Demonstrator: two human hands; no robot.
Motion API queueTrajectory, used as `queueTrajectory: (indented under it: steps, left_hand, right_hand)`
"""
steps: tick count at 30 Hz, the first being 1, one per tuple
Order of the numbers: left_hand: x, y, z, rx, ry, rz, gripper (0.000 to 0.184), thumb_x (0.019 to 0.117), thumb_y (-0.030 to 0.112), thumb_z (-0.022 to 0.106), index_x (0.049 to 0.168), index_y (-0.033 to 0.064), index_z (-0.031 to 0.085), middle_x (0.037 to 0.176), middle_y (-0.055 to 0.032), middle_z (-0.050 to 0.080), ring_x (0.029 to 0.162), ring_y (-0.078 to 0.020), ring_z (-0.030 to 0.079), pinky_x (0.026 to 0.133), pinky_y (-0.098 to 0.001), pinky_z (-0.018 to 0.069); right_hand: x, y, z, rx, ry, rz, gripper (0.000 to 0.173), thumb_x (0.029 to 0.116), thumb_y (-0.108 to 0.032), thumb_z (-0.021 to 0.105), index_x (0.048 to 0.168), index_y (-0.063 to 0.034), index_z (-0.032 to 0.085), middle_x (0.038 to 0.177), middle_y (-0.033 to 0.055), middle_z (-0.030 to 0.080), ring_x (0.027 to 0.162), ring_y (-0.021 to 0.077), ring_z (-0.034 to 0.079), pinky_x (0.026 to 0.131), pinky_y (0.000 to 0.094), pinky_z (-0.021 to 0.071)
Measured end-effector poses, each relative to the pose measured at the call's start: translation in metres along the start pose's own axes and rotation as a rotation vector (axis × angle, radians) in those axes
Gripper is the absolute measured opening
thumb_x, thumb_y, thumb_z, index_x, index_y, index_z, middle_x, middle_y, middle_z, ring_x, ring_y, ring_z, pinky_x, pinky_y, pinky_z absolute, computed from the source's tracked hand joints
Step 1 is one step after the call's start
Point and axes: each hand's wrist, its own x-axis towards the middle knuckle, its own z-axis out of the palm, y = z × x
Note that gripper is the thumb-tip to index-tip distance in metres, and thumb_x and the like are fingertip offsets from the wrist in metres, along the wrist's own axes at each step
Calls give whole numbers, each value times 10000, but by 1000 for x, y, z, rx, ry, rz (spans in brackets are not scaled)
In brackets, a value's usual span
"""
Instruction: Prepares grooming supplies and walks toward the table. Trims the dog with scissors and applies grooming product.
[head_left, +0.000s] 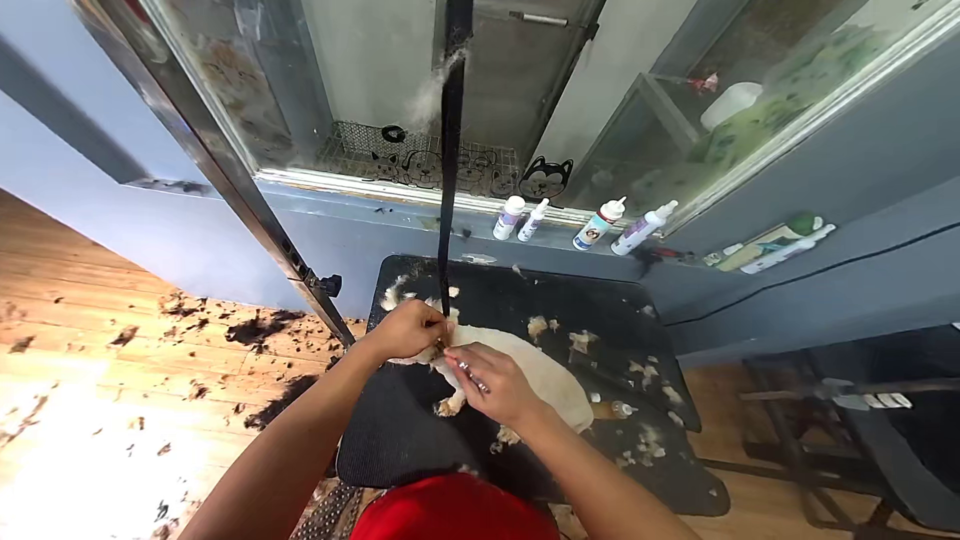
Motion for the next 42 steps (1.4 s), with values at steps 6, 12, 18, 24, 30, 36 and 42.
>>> queueTrajectory:
  steps: [6,12,18,24,30,36,42]
  left_hand:
    - [3,3,4,75,34,-23,382,1052,346,553,791,143,742,686,17,665,701,-126,637,725,-431,511]
    - [-1,-1,5,-12,38,-8,355,1046,323,575,804,133,751,688,24,668,675,-94,628,685,-390,510]
    - [-2,-1,5,-40,19,-2,360,1047,335,580,801,132,746,683,26,660,665,-88,615,679,-372,505]
    - [-4,0,5,-81,20,-12,301,1040,294,599,853,131,768,727,29,695,688,-67,643,680,-342,538]
    - [-2,-1,7,-63,1,-7,325,1041,318,593,819,143,753,701,35,676,677,-74,629,676,-361,517]
    - [-4,-5,8,-81,13,25,318,1037,314,598,822,143,758,715,42,685,673,-58,629,661,-335,525]
    - [-4,-6,9,-82,14,50,290,1032,313,599,865,160,781,792,58,722,753,-31,665,732,-313,556]
  right_hand:
    - [1,-5,13,-134,-31,-16,197,989,-153,612,1093,-60,750,965,56,740,900,145,714,825,293,608]
    - [-12,7,1,146,47,-89,182,1007,-117,612,1083,-18,745,989,67,754,926,131,721,842,298,619]
    - [-22,8,10,-41,-40,-144,229,1008,-143,616,1175,-36,730,1071,81,747,1021,173,714,924,326,598]
    - [-19,2,6,52,108,-149,187,984,-115,630,1092,-11,741,976,86,748,908,162,715,832,318,612]
    - [-17,-1,14,123,50,-94,189,992,-101,625,1095,-1,748,989,90,749,913,160,713,830,307,614]
    - [-21,-1,16,-41,97,-111,200,969,-113,643,1119,-20,737,984,84,733,910,177,698,822,317,602]
    - [-13,-10,19,336,182,219,197,1032,-157,595,1065,-38,748,923,33,735,795,88,698,719,284,623]
